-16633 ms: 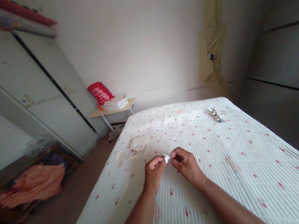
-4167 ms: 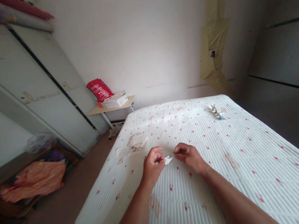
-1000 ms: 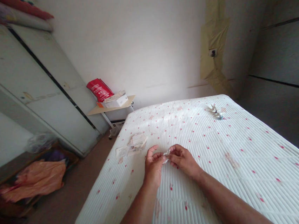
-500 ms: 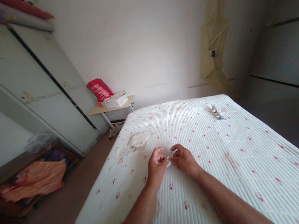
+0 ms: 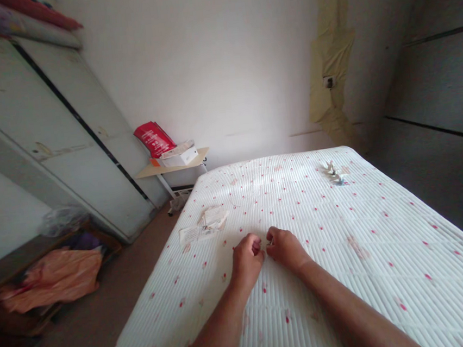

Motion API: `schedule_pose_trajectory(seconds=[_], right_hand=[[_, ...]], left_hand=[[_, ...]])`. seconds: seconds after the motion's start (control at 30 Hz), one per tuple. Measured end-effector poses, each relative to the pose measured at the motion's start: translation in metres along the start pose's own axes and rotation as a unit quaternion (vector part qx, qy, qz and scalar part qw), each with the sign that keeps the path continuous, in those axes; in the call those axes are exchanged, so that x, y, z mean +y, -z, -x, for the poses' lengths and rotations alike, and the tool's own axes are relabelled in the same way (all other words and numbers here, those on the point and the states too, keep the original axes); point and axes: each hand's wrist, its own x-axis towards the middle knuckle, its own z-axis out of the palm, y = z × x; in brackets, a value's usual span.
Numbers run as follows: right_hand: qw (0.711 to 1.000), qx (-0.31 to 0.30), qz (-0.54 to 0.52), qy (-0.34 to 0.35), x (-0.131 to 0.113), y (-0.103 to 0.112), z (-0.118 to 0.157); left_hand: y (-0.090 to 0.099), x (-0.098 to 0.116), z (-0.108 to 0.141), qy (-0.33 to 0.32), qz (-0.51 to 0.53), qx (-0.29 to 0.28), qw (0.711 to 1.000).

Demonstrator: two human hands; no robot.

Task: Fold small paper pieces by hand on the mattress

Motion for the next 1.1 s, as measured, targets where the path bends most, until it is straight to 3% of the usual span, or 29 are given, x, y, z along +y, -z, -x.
schedule_pose_trajectory(seconds=[0.17, 0.47, 0.6, 0.8, 0.97, 1.1], right_hand=[[0.994, 0.016, 0.108, -0.012, 0.009, 0.005, -0.003], [0.991, 0.031, 0.127, -0.009, 0.021, 0.005, -0.01], [0.993, 0.018, 0.118, 0.004, 0.02, 0.006, -0.007], [0.991, 0.025, 0.134, -0.003, 0.017, 0.006, -0.006], [0.996, 0.041, 0.073, 0.006, 0.025, 0.007, -0.01], [0.993, 0.027, -0.076, 0.09, 0.03, 0.007, -0.012]], left_hand=[[0.004, -0.001, 0.002, -0.048, -0.053, -0.041, 0.997], [0.024, 0.001, 0.02, -0.186, -0.199, -0.149, 0.95], [0.033, 0.009, 0.025, -0.197, -0.258, -0.154, 0.933], [0.031, 0.009, 0.027, -0.2, -0.282, -0.151, 0.926], [0.029, 0.006, 0.029, -0.198, -0.298, -0.143, 0.923], [0.03, 0.008, 0.029, -0.198, -0.302, -0.143, 0.921]])
